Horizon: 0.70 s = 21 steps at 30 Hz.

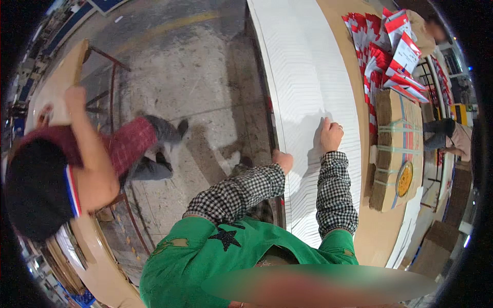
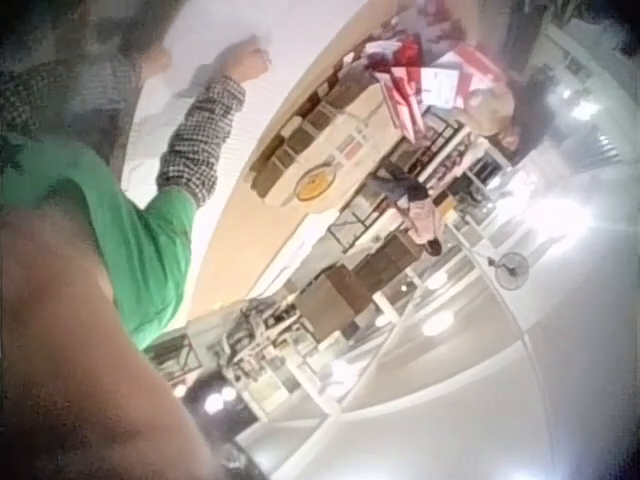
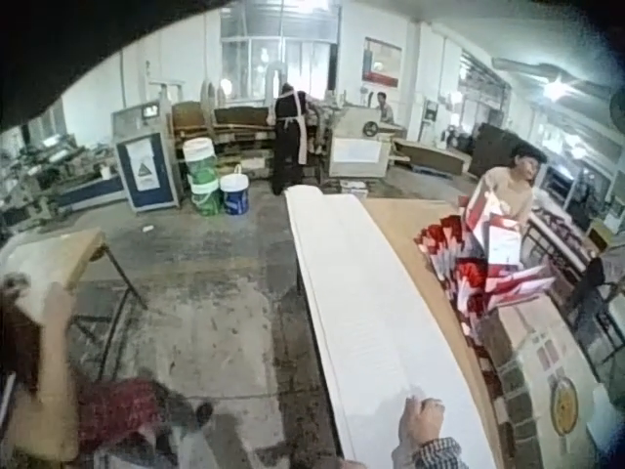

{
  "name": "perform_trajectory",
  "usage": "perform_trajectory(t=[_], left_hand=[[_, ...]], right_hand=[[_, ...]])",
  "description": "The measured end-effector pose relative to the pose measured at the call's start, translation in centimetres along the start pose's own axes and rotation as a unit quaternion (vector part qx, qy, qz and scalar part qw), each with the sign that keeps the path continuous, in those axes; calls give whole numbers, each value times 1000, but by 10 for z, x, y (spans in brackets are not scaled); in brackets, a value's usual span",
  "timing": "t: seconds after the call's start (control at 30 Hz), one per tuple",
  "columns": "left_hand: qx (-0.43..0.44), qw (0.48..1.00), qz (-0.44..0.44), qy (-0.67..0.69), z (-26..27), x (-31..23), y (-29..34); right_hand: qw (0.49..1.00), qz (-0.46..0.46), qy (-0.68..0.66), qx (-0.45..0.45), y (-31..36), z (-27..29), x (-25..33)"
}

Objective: Organizing and stacking large die-cut paper sheets on a work table in a factory setting.

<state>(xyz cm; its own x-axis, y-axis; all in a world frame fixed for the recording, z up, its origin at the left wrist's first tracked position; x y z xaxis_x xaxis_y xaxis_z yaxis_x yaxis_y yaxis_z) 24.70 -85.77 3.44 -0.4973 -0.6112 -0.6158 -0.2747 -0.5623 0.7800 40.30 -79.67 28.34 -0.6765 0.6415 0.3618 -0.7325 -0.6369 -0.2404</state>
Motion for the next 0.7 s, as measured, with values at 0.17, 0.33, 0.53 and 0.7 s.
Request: perform_trajectory(t=[0.17,0.33,0.53,0.7], left_hand=[[-90,994,20,53,82,-38,59],[-248,796,-402,-378,209,88,18],[-227,886,107,-389,308,262,126],[-275,941,142,-136,283,529,152]], right_hand=[[991,119,-52,-27,-48,-20,-10],[969,34,-234,-68,-72,-28,31],[887,181,-424,23,65,-72,213],[768,393,-318,394,389,-128,304]])
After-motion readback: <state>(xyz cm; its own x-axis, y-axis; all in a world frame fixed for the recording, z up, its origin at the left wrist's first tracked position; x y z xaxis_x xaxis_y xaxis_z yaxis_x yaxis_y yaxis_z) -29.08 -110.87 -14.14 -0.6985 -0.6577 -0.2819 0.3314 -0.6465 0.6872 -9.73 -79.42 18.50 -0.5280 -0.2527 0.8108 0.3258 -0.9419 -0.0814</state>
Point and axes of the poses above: each hand's wrist, its own y-axis away from the middle knuckle, its own z-axis out of the back of the hand, x = y × z, the point moved 9 cm from there along -y, towards the middle knuckle, and after that the axes turned 11 degrees about -x, right-handed, at the moved point
